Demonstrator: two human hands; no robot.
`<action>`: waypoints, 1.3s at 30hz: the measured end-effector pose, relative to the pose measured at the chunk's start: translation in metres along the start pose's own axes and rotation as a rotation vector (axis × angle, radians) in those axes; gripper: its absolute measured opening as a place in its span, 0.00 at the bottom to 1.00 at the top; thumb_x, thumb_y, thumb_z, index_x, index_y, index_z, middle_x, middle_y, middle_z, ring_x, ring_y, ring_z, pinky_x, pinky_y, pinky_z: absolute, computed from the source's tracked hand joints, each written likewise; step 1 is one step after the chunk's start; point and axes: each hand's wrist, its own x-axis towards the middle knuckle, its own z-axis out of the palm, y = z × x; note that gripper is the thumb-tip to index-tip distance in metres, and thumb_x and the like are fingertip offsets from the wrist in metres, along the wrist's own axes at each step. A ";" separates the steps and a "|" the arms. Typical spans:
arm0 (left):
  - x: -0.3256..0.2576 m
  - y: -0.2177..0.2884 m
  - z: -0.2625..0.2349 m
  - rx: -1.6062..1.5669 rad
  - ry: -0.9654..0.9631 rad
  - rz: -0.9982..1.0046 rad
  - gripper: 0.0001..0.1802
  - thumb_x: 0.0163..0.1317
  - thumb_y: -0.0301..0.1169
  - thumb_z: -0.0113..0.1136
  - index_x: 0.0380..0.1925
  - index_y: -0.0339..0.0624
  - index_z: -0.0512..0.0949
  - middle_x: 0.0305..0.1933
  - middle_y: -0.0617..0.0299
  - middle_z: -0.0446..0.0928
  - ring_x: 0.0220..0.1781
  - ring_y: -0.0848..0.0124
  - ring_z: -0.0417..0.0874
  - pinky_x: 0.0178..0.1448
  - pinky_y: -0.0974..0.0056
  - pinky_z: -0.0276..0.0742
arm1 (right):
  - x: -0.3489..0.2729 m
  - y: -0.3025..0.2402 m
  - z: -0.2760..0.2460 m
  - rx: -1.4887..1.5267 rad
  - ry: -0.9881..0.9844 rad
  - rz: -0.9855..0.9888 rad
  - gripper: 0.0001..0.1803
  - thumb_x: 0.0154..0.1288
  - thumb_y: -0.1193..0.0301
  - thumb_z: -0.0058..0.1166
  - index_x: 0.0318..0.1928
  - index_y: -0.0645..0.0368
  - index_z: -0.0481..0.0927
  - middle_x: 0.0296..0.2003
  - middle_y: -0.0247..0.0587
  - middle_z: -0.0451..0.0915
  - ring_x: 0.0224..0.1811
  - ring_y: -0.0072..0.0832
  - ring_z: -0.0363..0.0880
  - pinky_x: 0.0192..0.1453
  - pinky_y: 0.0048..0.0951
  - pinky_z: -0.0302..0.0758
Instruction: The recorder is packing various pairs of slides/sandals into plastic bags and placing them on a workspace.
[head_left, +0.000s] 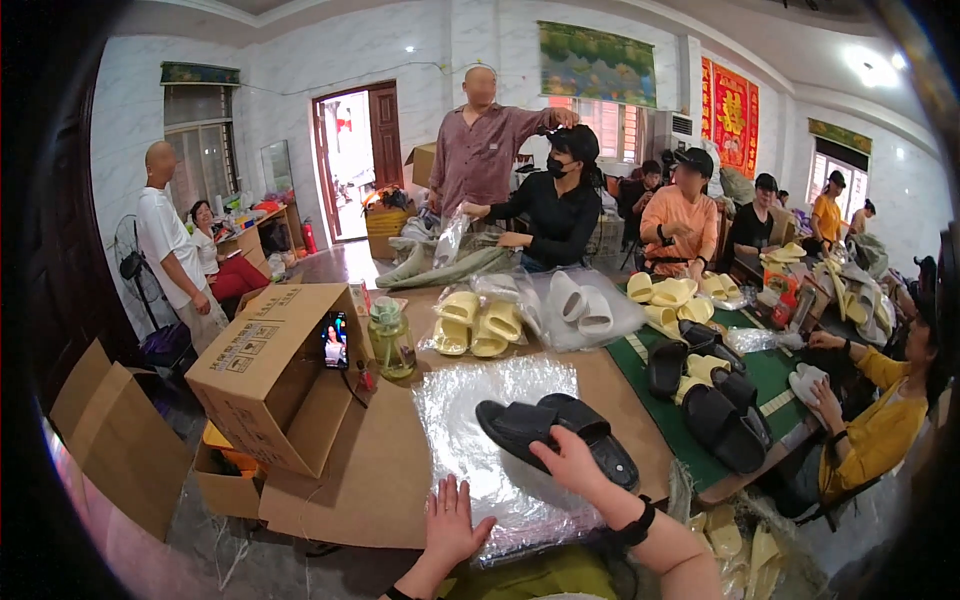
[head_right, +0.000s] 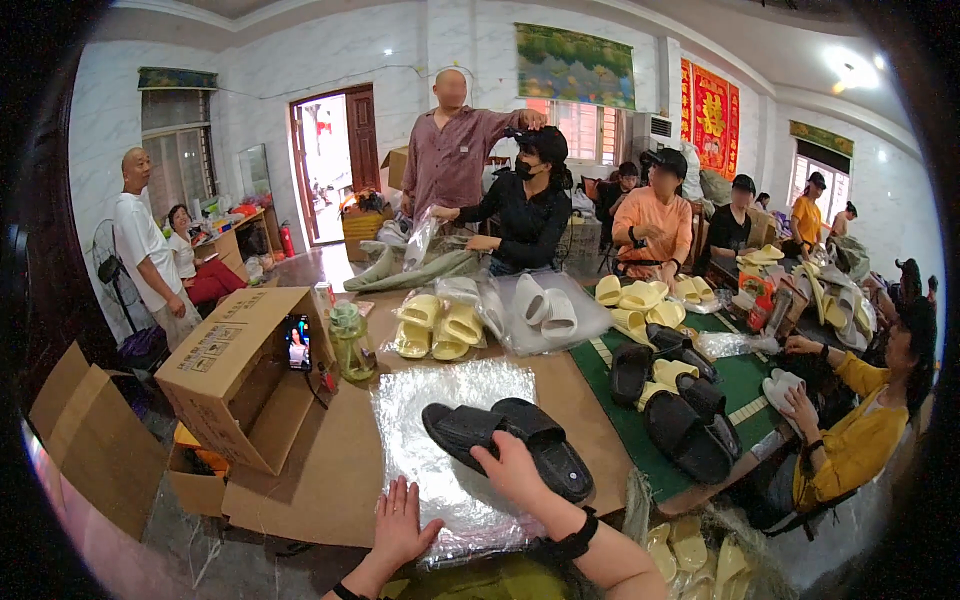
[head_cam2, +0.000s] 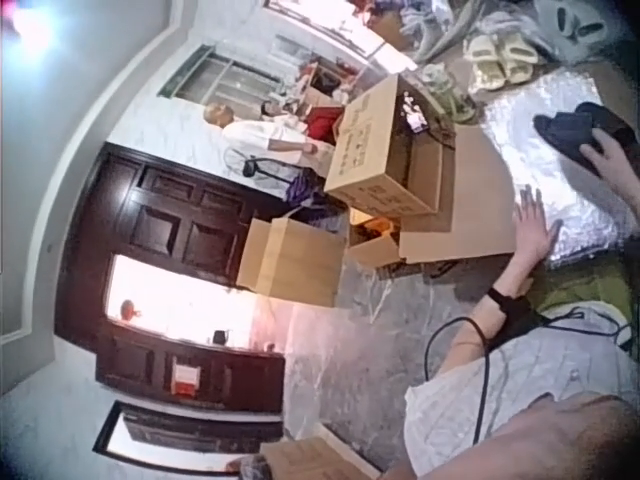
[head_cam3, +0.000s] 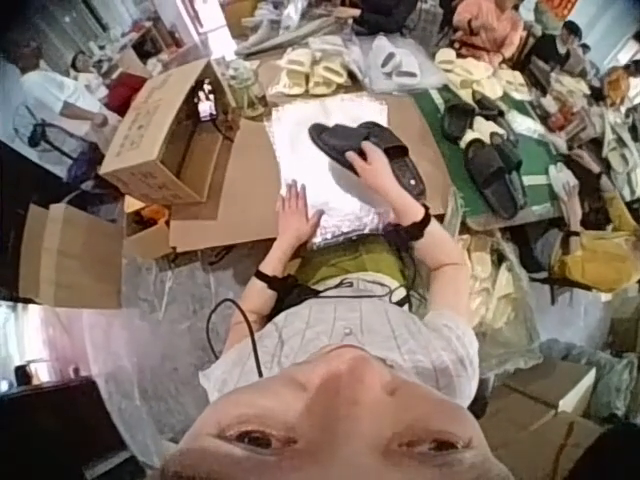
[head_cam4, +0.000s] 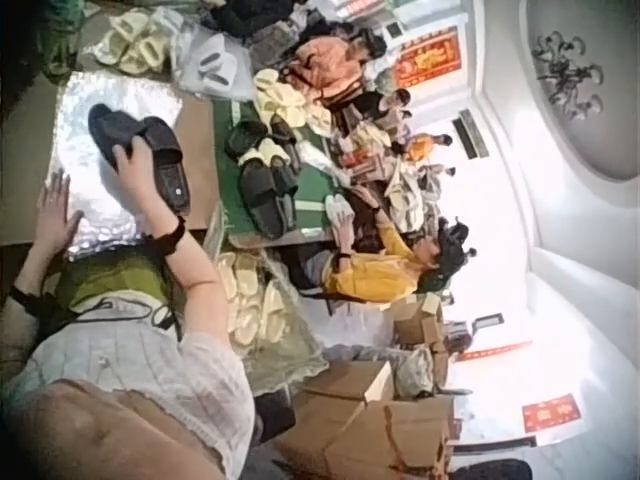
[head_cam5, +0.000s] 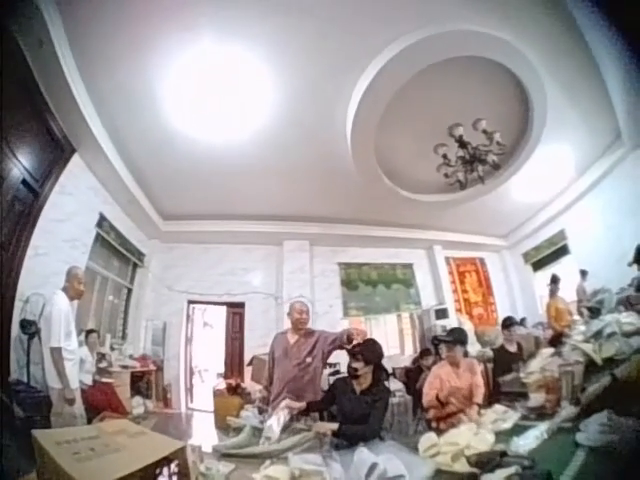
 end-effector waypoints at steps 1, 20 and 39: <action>0.000 0.000 0.000 0.005 0.010 0.001 0.52 0.65 0.64 0.52 0.73 0.30 0.58 0.80 0.35 0.50 0.83 0.42 0.46 0.81 0.38 0.41 | -0.004 -0.001 0.009 -0.029 -0.032 0.000 0.20 0.67 0.62 0.62 0.36 0.70 0.74 0.33 0.58 0.79 0.36 0.54 0.78 0.40 0.47 0.72; 0.003 -0.001 -0.001 0.025 0.014 -0.003 0.53 0.64 0.64 0.54 0.73 0.30 0.58 0.80 0.36 0.49 0.82 0.42 0.47 0.80 0.36 0.44 | -0.009 0.080 -0.031 -0.645 0.204 0.061 0.31 0.58 0.51 0.68 0.51 0.65 0.80 0.49 0.51 0.78 0.56 0.51 0.75 0.58 0.45 0.76; 0.001 -0.001 -0.002 0.054 0.012 0.005 0.51 0.65 0.63 0.53 0.73 0.31 0.58 0.80 0.36 0.50 0.82 0.41 0.48 0.80 0.37 0.45 | 0.014 0.089 0.015 -0.492 0.089 -0.071 0.21 0.55 0.58 0.65 0.34 0.67 0.81 0.39 0.55 0.75 0.48 0.53 0.75 0.52 0.50 0.76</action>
